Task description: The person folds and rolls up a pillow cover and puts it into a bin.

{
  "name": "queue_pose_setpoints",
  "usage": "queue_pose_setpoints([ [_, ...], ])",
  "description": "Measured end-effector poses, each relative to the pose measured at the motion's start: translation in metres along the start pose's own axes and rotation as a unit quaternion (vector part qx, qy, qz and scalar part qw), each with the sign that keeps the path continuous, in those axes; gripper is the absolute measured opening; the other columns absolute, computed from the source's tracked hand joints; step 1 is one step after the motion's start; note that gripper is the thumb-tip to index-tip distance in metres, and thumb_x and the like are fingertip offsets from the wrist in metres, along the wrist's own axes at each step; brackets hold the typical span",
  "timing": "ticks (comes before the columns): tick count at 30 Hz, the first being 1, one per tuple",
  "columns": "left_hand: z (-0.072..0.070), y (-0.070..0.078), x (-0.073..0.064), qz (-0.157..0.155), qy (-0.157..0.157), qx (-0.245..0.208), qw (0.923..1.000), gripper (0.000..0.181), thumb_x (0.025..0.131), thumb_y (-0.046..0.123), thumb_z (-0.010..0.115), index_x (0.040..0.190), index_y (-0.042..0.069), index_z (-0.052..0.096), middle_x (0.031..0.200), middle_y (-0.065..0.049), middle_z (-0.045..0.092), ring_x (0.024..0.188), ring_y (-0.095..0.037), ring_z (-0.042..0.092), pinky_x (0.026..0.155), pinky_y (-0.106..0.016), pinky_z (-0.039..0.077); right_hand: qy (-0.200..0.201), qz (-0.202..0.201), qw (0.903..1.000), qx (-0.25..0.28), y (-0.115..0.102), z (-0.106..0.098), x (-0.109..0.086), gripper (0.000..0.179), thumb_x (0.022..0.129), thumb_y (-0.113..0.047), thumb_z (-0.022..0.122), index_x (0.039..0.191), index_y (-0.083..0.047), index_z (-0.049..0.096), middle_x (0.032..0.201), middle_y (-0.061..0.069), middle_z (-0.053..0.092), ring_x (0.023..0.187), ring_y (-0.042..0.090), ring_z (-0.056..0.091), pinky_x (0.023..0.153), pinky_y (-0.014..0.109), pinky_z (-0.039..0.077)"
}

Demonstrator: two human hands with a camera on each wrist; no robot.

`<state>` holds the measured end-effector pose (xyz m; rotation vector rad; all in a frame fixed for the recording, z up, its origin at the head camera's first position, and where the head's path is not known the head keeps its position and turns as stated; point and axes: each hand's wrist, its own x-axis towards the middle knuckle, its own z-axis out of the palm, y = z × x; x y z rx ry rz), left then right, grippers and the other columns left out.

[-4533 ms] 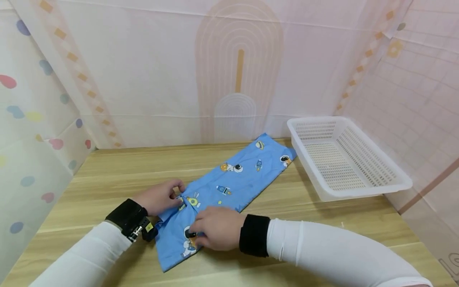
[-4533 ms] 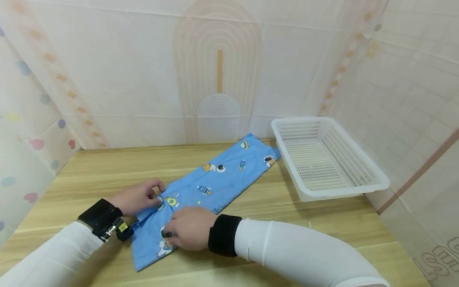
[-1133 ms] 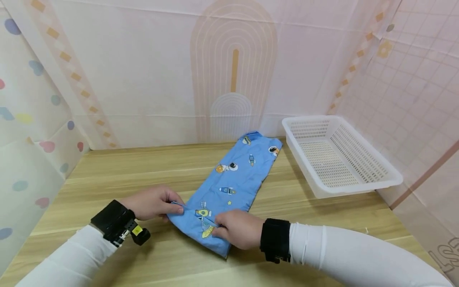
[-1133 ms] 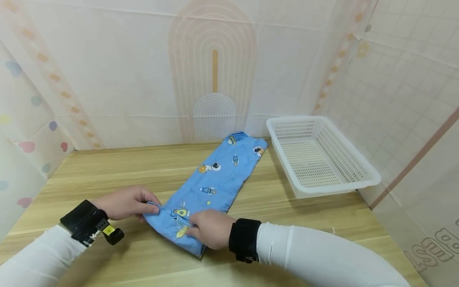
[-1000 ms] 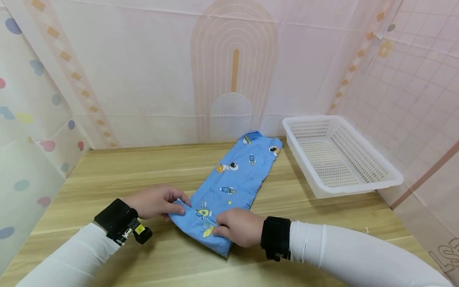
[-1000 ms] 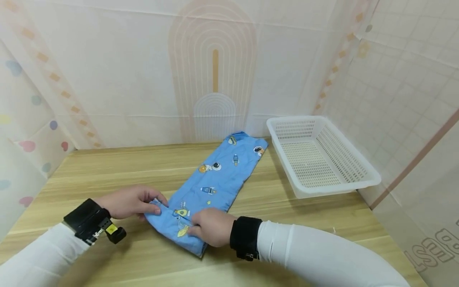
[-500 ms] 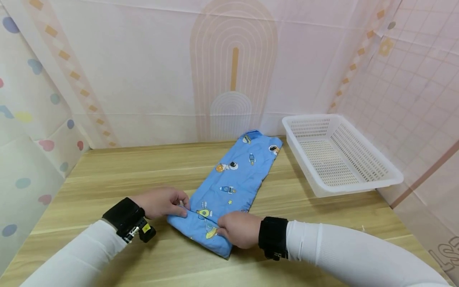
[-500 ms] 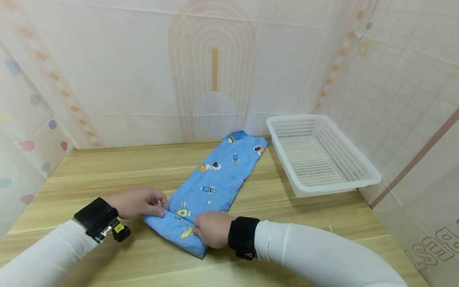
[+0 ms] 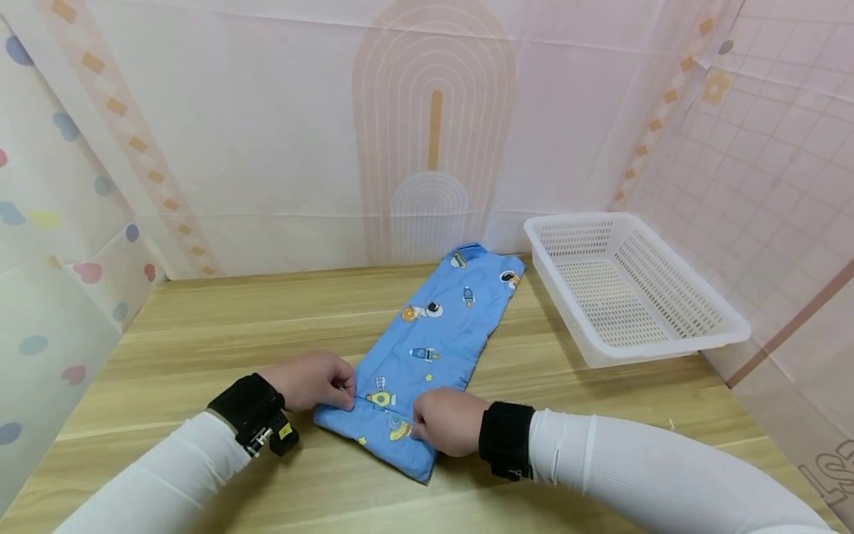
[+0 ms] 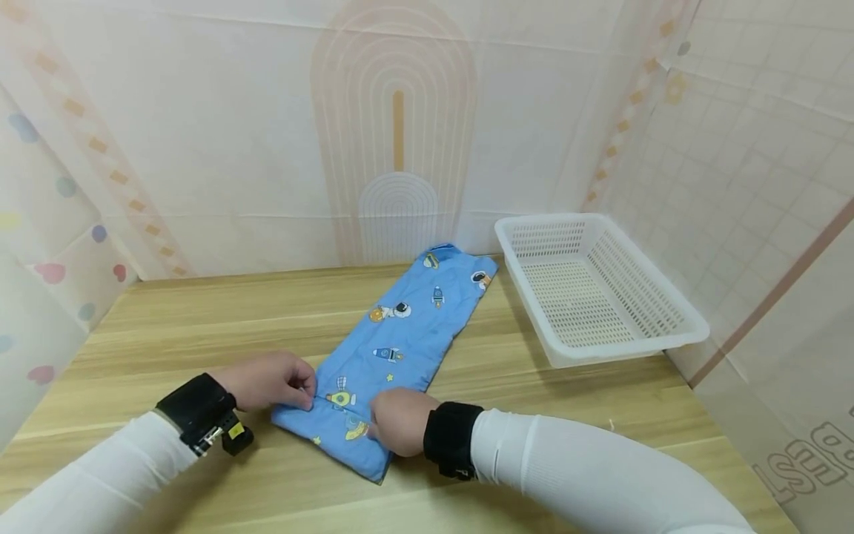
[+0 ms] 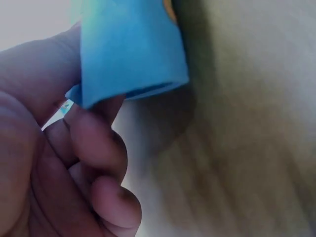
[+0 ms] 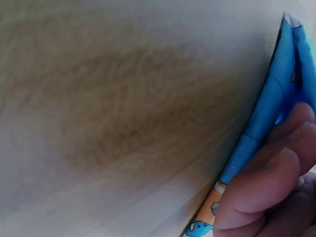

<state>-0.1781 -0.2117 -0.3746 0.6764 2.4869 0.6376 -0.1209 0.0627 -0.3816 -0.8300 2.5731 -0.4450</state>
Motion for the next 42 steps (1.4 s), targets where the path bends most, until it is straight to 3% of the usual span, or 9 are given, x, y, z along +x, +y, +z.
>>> queue_pose_setpoints([
  [7,0.005,0.001,0.002,0.0,0.015,-0.001,0.9999,0.024,0.09,0.02,0.084,0.084,0.02,0.061,0.075,0.007,0.055,0.073,-0.013,0.056,0.064,-0.026,0.043,-0.003,0.015,0.9999,-0.008,0.002,0.002,0.003,0.026,0.1,-0.03,0.074,0.079,-0.018,0.064,0.07,-0.009,0.056,0.065,0.007,0.052,0.062,0.023,0.044],
  [14,0.01,0.007,0.005,0.01,0.049,0.054,0.9973,0.036,0.085,0.015,0.087,0.077,0.02,0.053,0.074,0.007,0.05,0.073,-0.012,0.054,0.064,-0.025,0.041,0.001,0.029,0.9991,-0.03,0.0,0.003,0.002,0.03,0.098,-0.033,0.075,0.076,-0.019,0.061,0.068,-0.008,0.056,0.063,0.008,0.052,0.061,0.024,0.044],
  [18,0.012,0.011,0.005,0.03,0.036,0.06,0.9971,0.028,0.089,0.007,0.081,0.075,0.025,0.064,0.075,0.01,0.055,0.074,-0.009,0.055,0.066,-0.025,0.044,0.02,0.011,0.9988,-0.044,-0.004,0.002,0.001,0.026,0.095,-0.029,0.079,0.081,-0.019,0.059,0.072,-0.008,0.055,0.067,0.008,0.052,0.063,0.024,0.045],
  [22,0.012,0.011,0.003,0.044,0.023,0.068,0.9964,0.025,0.091,0.006,0.077,0.082,0.029,0.072,0.081,0.014,0.062,0.076,-0.005,0.056,0.07,-0.024,0.048,0.03,-0.058,0.9944,-0.084,-0.008,0.002,0.002,0.014,0.096,-0.017,0.076,0.085,-0.02,0.067,0.078,-0.011,0.061,0.075,0.005,0.054,0.069,0.022,0.047],
  [26,0.01,0.008,0.001,0.05,0.01,0.058,0.997,0.015,0.089,0.016,0.084,0.087,0.029,0.076,0.087,0.015,0.065,0.079,-0.004,0.057,0.072,-0.023,0.049,0.017,-0.105,0.989,-0.103,-0.009,0.003,0.001,0.014,0.098,-0.014,0.07,0.087,-0.021,0.075,0.081,-0.015,0.066,0.076,0.001,0.056,0.072,0.018,0.05],
  [30,0.007,0.007,-0.002,0.057,-0.01,0.033,0.9978,0.017,0.083,0.029,0.091,0.093,0.028,0.078,0.095,0.013,0.065,0.083,-0.005,0.057,0.074,-0.023,0.05,0.014,-0.095,0.991,-0.094,-0.011,0.003,-0.002,0.032,0.102,-0.042,0.068,0.076,-0.022,0.069,0.069,-0.015,0.06,0.065,0.001,0.054,0.062,0.018,0.046],
  [35,0.004,0.009,-0.003,0.056,-0.023,0.022,0.998,0.021,0.082,0.032,0.092,0.096,0.027,0.078,0.098,0.011,0.065,0.085,-0.007,0.057,0.075,-0.023,0.05,0.014,-0.087,0.984,-0.155,-0.022,0.007,-0.006,0.061,0.091,-0.078,0.06,0.075,-0.019,0.066,0.064,-0.01,0.056,0.061,0.006,0.052,0.058,0.023,0.045],
  [38,0.005,0.011,-0.003,0.043,-0.027,0.014,0.9986,0.024,0.08,0.032,0.093,0.096,0.027,0.077,0.099,0.011,0.066,0.086,-0.009,0.058,0.075,-0.024,0.049,0.015,-0.082,0.9776,-0.193,-0.029,0.012,-0.008,0.062,0.089,-0.078,0.064,0.083,-0.017,0.071,0.069,-0.007,0.06,0.064,0.008,0.054,0.059,0.026,0.048],
  [42,0.006,0.013,-0.005,0.031,-0.039,-0.003,0.9988,0.034,0.075,0.033,0.095,0.1,0.025,0.073,0.1,0.007,0.064,0.088,-0.014,0.058,0.075,-0.027,0.048,0.025,-0.068,0.9757,-0.207,-0.033,0.016,-0.01,0.04,0.091,-0.055,0.073,0.084,-0.015,0.071,0.071,-0.005,0.062,0.064,0.01,0.054,0.055,0.03,0.048],
])
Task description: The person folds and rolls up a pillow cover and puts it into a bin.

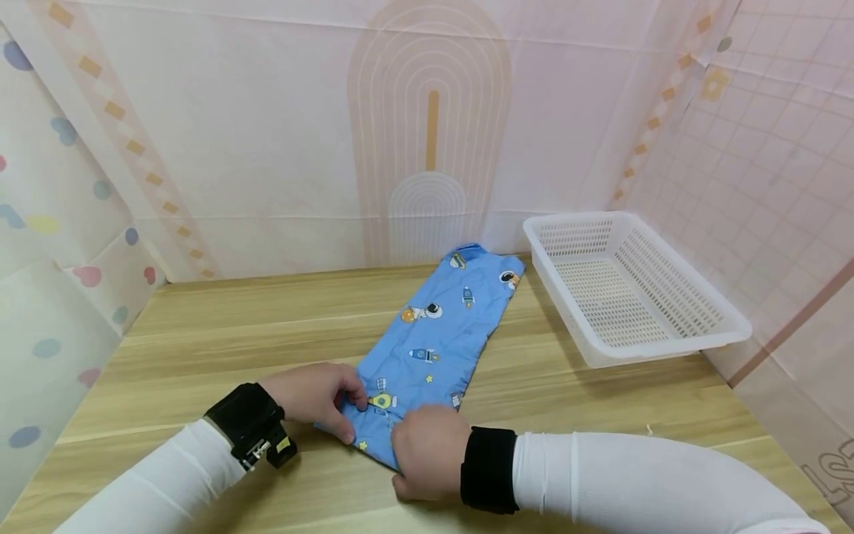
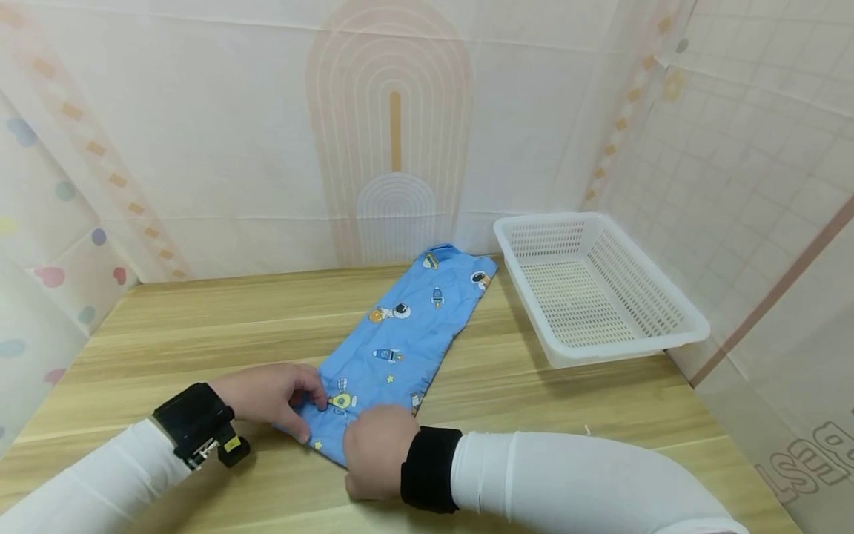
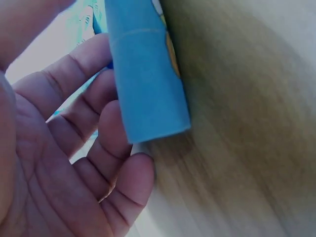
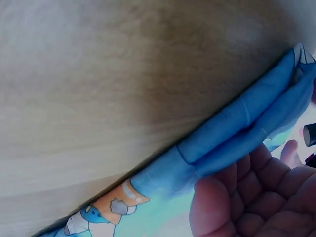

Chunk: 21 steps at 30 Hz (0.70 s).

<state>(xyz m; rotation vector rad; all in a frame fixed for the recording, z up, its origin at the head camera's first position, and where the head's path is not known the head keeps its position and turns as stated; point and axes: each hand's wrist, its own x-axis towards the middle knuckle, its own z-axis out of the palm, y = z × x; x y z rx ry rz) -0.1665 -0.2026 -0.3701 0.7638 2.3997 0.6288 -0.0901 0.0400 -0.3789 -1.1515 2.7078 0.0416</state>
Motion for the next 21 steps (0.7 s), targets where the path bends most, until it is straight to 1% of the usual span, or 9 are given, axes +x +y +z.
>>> queue_pose_setpoints([
  [2,0.001,0.001,-0.001,-0.002,-0.005,-0.004,1.0,0.04,0.073,0.033,0.097,0.102,0.025,0.071,0.101,0.005,0.063,0.09,-0.015,0.057,0.076,-0.028,0.047,0.005,0.004,1.0,0.003,-0.001,0.0,0.0,0.029,0.093,-0.041,0.072,0.084,-0.014,0.071,0.072,-0.004,0.062,0.063,0.01,0.054,0.054,0.031,0.049],
  [5,0.001,0.002,-0.003,-0.001,-0.008,0.003,1.0,0.044,0.071,0.033,0.097,0.104,0.025,0.068,0.103,0.005,0.061,0.093,-0.016,0.056,0.079,-0.028,0.046,0.007,0.004,0.9999,0.01,0.0,0.0,-0.001,0.021,0.096,-0.029,0.067,0.083,-0.014,0.072,0.071,-0.004,0.063,0.063,0.009,0.055,0.055,0.03,0.051],
  [8,0.001,0.003,-0.004,0.005,-0.01,0.014,0.9998,0.04,0.074,0.027,0.094,0.105,0.027,0.067,0.107,0.006,0.06,0.096,-0.015,0.055,0.083,-0.028,0.045,0.005,0.001,1.0,0.004,0.001,-0.002,-0.002,0.022,0.098,-0.028,0.065,0.083,-0.014,0.072,0.071,-0.004,0.063,0.063,0.008,0.056,0.056,0.029,0.052],
  [13,0.0,-0.002,-0.004,0.028,-0.01,0.031,0.9991,0.029,0.083,0.013,0.08,0.106,0.028,0.071,0.111,0.008,0.061,0.098,-0.012,0.055,0.085,-0.028,0.047,0.002,0.008,1.0,0.004,0.002,-0.004,-0.003,0.023,0.098,-0.028,0.066,0.08,-0.015,0.07,0.069,-0.005,0.063,0.062,0.007,0.055,0.056,0.028,0.052],
  [17,-0.002,-0.007,-0.004,0.05,0.003,0.056,0.9972,0.019,0.091,0.016,0.075,0.106,0.028,0.076,0.112,0.013,0.063,0.1,-0.006,0.057,0.091,-0.028,0.051,-0.006,0.027,0.9992,0.029,0.004,-0.006,-0.004,0.024,0.099,-0.027,0.066,0.079,-0.015,0.069,0.068,-0.005,0.061,0.061,0.007,0.054,0.055,0.028,0.051],
  [20,-0.004,-0.01,-0.003,0.063,0.012,0.061,0.9961,0.008,0.097,0.02,0.073,0.097,0.028,0.076,0.104,0.015,0.064,0.095,-0.003,0.056,0.086,-0.026,0.051,-0.014,0.046,0.997,0.06,0.007,-0.009,-0.004,0.023,0.099,-0.025,0.066,0.078,-0.014,0.067,0.067,-0.004,0.059,0.06,0.009,0.053,0.056,0.028,0.05],
  [21,-0.004,-0.011,-0.003,0.061,0.012,0.059,0.9963,0.009,0.098,0.021,0.073,0.093,0.028,0.075,0.1,0.015,0.063,0.091,-0.002,0.056,0.083,-0.025,0.05,-0.014,0.05,0.9964,0.066,0.009,-0.009,-0.004,0.024,0.098,-0.025,0.066,0.077,-0.014,0.066,0.066,-0.004,0.058,0.059,0.009,0.053,0.055,0.027,0.049],
])
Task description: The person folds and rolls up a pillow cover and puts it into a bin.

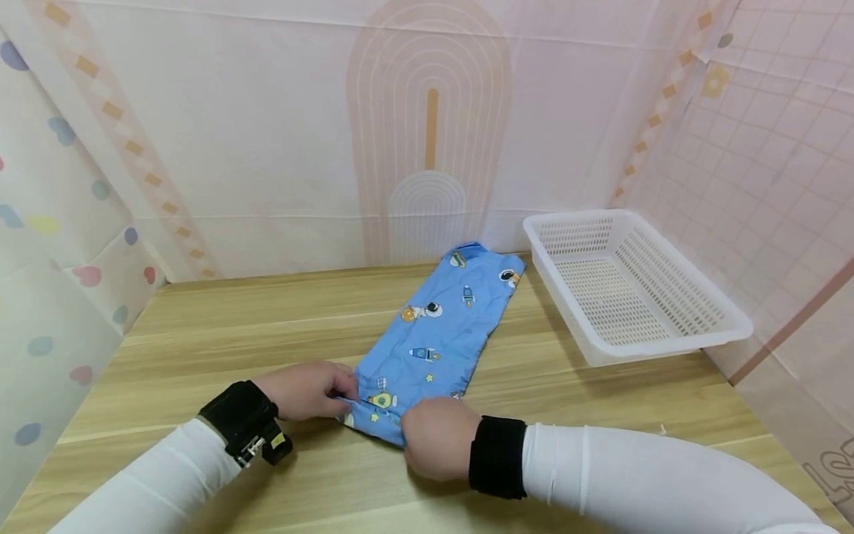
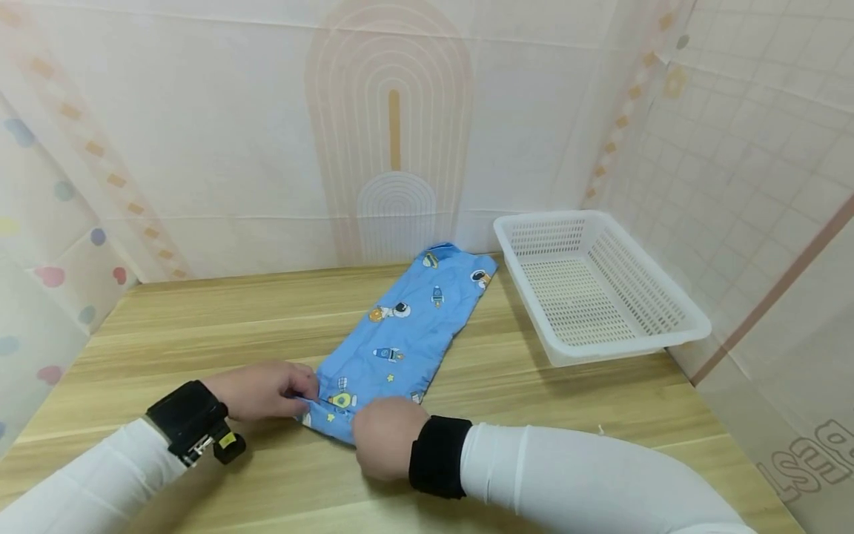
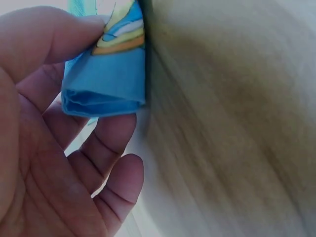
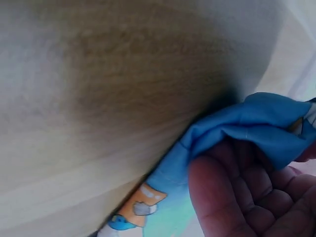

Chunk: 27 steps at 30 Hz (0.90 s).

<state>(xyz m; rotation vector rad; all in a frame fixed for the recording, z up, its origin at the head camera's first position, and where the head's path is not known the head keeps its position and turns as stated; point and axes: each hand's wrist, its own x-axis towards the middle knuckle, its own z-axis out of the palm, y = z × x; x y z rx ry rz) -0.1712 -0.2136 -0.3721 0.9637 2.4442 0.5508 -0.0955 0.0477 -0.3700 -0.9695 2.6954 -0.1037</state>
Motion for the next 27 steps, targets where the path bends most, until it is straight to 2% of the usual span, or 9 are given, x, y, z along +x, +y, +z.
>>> queue_pose_setpoints([
  [3,-0.002,0.0,-0.001,-0.011,0.0,-0.007,0.9999,0.016,0.101,0.024,0.07,0.085,0.027,0.07,0.089,0.014,0.059,0.081,-0.003,0.054,0.074,-0.023,0.046,0.004,0.011,0.9996,0.027,0.004,-0.002,0.0,0.022,0.098,-0.023,0.066,0.078,-0.014,0.064,0.066,-0.005,0.056,0.059,0.009,0.052,0.055,0.027,0.048],
  [10,-0.004,0.002,0.002,-0.047,-0.001,-0.028,0.9985,0.022,0.105,0.028,0.065,0.084,0.022,0.065,0.074,0.013,0.049,0.067,-0.004,0.049,0.063,-0.024,0.041,0.002,0.036,0.9949,0.094,0.015,-0.003,0.003,0.012,0.098,-0.018,0.067,0.088,-0.012,0.069,0.071,-0.005,0.057,0.065,0.01,0.054,0.061,0.025,0.048],
  [13,-0.004,0.001,0.004,-0.057,0.005,-0.025,0.9981,0.02,0.105,0.027,0.065,0.085,0.023,0.065,0.074,0.014,0.049,0.069,-0.004,0.05,0.066,-0.023,0.042,0.001,0.042,0.9928,0.112,0.019,-0.003,0.004,0.009,0.098,-0.016,0.066,0.091,-0.012,0.07,0.074,-0.006,0.058,0.068,0.01,0.053,0.064,0.025,0.048],
  [19,-0.002,0.0,0.011,-0.067,0.031,-0.017,0.9971,0.008,0.101,0.026,0.071,0.094,0.025,0.067,0.082,0.013,0.06,0.078,-0.007,0.054,0.072,-0.026,0.044,0.009,0.048,0.991,0.124,0.023,0.0,0.006,0.004,0.096,-0.014,0.068,0.095,-0.012,0.071,0.076,-0.006,0.061,0.069,0.009,0.054,0.067,0.024,0.049],
  [24,0.0,0.004,0.014,-0.086,0.047,-0.032,0.9947,0.018,0.097,0.023,0.077,0.092,0.021,0.06,0.078,0.011,0.058,0.074,-0.01,0.053,0.067,-0.025,0.042,0.004,0.064,0.9885,0.137,0.024,0.0,0.007,0.007,0.096,-0.014,0.07,0.102,-0.012,0.069,0.08,-0.006,0.063,0.071,0.009,0.056,0.069,0.024,0.05],
  [27,0.001,0.006,0.015,-0.092,0.056,-0.023,0.9939,0.023,0.095,0.023,0.079,0.088,0.02,0.057,0.075,0.01,0.054,0.072,-0.01,0.052,0.064,-0.025,0.04,-0.001,0.067,0.9878,0.14,0.024,0.001,0.008,0.006,0.097,-0.013,0.07,0.101,-0.014,0.066,0.08,-0.006,0.062,0.071,0.01,0.055,0.067,0.024,0.049],
])
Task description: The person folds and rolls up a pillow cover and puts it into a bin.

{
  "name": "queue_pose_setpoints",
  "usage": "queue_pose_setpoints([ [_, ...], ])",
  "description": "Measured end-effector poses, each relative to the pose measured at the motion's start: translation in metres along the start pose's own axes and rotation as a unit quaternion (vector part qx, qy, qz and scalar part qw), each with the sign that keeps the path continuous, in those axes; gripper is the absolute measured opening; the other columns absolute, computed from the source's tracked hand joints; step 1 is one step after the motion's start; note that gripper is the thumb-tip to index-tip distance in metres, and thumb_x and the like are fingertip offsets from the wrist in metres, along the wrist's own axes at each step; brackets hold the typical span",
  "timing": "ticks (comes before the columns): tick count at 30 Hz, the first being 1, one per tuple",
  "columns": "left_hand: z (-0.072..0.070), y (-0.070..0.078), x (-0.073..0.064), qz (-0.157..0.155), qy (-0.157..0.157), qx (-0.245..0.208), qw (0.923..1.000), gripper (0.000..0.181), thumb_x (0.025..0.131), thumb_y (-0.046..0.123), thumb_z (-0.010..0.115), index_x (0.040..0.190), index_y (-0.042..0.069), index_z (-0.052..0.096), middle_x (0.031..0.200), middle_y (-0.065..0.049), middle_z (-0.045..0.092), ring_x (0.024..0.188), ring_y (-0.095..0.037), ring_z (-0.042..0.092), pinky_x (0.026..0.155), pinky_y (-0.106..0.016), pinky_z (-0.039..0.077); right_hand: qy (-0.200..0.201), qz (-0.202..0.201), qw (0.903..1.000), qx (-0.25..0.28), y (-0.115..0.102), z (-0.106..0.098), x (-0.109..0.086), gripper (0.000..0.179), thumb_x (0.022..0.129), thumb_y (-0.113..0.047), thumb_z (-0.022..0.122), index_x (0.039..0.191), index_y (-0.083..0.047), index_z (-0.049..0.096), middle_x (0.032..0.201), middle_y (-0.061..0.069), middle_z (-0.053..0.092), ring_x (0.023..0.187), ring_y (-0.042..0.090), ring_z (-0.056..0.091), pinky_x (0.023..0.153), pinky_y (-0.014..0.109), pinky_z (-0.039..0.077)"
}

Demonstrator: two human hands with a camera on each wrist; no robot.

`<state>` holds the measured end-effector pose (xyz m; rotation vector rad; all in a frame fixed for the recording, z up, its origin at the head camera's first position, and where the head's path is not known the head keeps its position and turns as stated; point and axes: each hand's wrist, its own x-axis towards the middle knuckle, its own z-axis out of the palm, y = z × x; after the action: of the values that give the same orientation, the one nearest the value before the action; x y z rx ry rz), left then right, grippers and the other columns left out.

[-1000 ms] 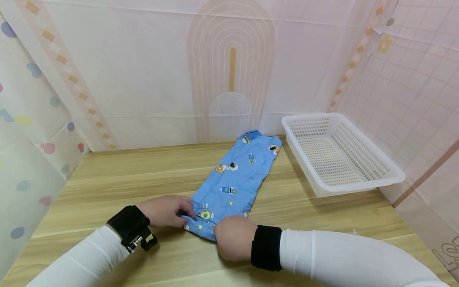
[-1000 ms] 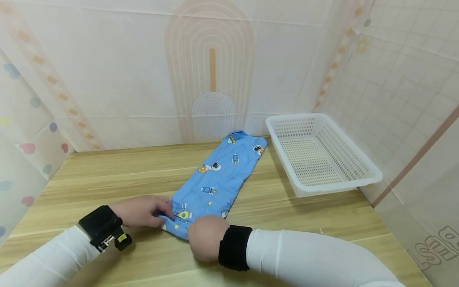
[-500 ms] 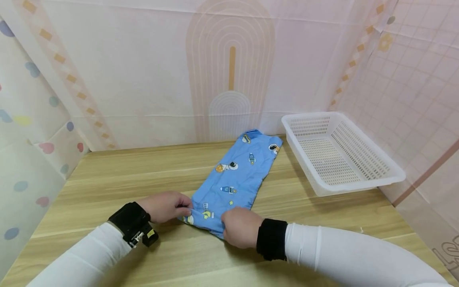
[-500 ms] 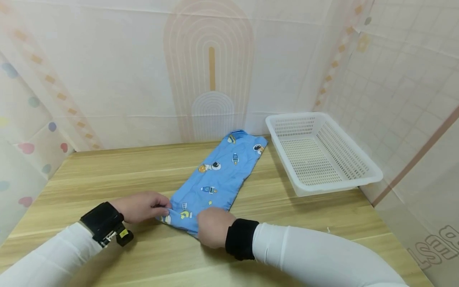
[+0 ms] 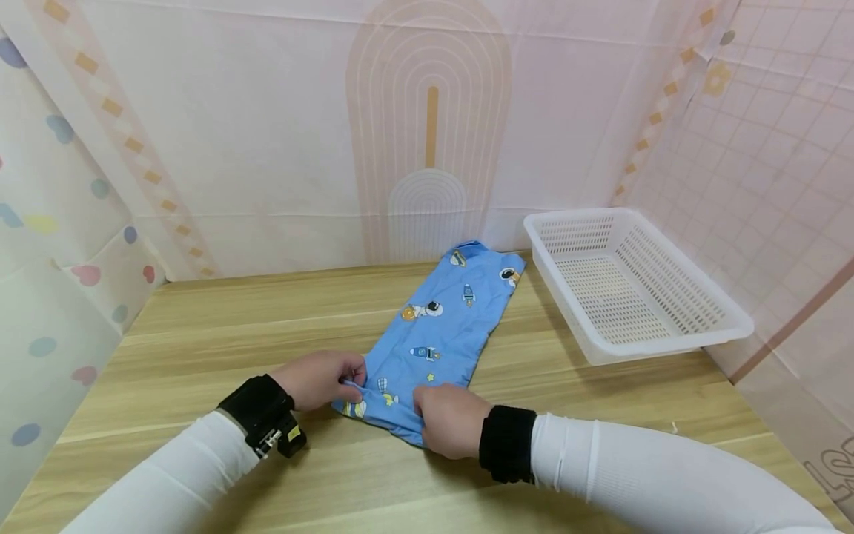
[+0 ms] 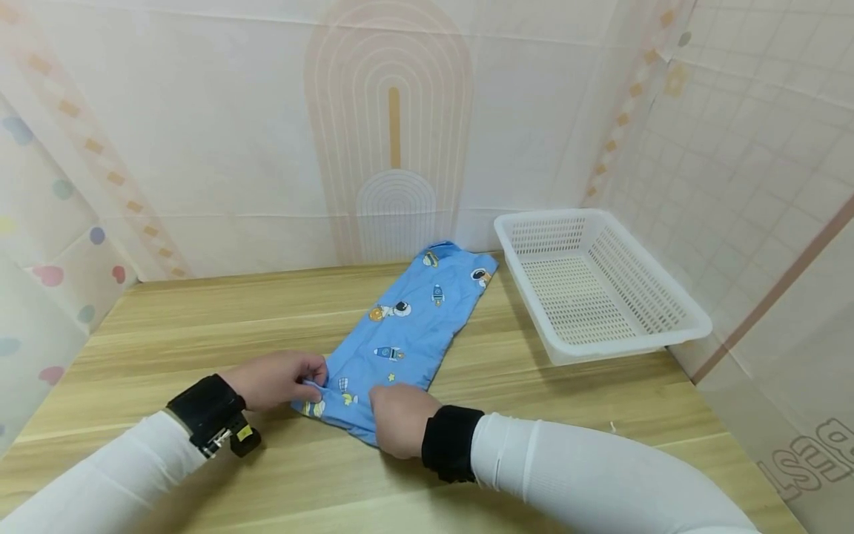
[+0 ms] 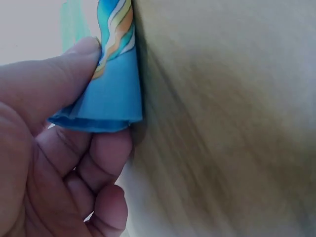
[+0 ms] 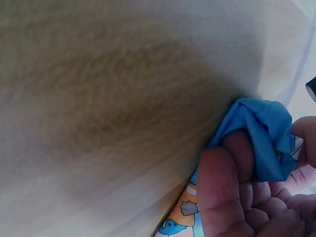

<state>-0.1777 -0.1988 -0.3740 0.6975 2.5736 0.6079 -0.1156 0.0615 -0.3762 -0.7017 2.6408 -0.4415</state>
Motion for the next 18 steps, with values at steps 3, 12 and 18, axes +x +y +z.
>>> queue_pose_setpoints([
  [3,0.0021,0.0002,0.0013,-0.005,0.013,0.015,0.9998,0.027,0.093,0.023,0.081,0.086,0.021,0.055,0.074,0.009,0.052,0.07,-0.01,0.052,0.063,-0.025,0.039,-0.007,0.008,0.9999,0.007,0.0,0.0001,0.0003,0.009,0.097,-0.012,0.07,0.102,-0.015,0.063,0.079,-0.005,0.061,0.071,0.011,0.056,0.066,0.024,0.049],
  [12,0.0087,0.0021,0.0004,0.005,0.047,0.049,0.9977,0.034,0.088,0.019,0.086,0.078,0.021,0.053,0.078,0.007,0.051,0.072,-0.01,0.052,0.065,-0.025,0.041,0.004,-0.026,0.9995,-0.015,0.0006,0.0033,-0.0002,0.015,0.097,-0.004,0.066,0.092,-0.017,0.061,0.078,-0.007,0.057,0.073,0.01,0.053,0.069,0.024,0.048],
  [18,0.0087,0.0072,-0.0008,0.054,0.041,0.092,0.9934,0.025,0.09,0.01,0.082,0.077,0.027,0.069,0.083,0.011,0.055,0.076,-0.006,0.051,0.069,-0.023,0.045,0.029,-0.069,0.9914,-0.107,0.0003,0.0053,-0.0032,0.009,0.097,-0.009,0.069,0.09,-0.015,0.07,0.078,-0.005,0.061,0.075,0.007,0.054,0.071,0.023,0.051],
])
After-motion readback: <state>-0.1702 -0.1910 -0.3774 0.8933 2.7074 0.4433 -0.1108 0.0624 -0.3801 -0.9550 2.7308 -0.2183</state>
